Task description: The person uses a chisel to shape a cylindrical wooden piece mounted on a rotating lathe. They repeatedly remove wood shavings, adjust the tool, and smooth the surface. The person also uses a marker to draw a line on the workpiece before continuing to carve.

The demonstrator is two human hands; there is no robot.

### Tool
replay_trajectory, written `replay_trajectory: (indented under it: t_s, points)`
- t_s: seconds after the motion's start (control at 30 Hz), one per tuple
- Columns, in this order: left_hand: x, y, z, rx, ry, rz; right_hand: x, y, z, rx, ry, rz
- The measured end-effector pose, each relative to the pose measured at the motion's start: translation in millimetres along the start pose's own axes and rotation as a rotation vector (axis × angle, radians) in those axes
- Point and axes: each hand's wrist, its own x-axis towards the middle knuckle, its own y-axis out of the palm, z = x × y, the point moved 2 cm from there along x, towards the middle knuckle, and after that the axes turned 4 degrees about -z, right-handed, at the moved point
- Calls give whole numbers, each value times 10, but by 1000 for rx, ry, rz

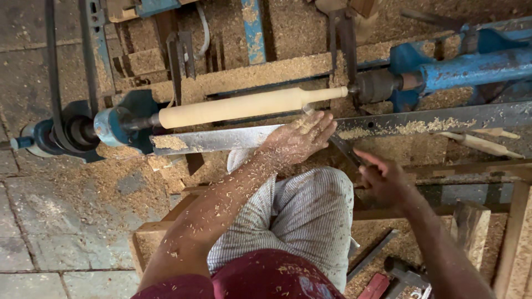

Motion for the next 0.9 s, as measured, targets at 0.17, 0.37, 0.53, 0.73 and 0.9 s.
replay_trajectory:
  t_s: [0.17, 0.37, 0.53, 0.73, 0.9]
  points:
    - [11, 8, -4, -57, -45, 8, -42, -102, 110, 16, 56, 22]
    - [28, 4, -6, 38, -22, 8, -101, -202, 250, 13, 39, 43]
    - [35, -72, 9, 158, 40, 26, -79, -248, 271, -33, 54, 62]
    - [14, -57, -3, 135, -8, -19, 10, -277, 193, -39, -56, 74]
    - [38, -11, -28, 136, -36, -54, -22, -324, 212, -21, 47, 83]
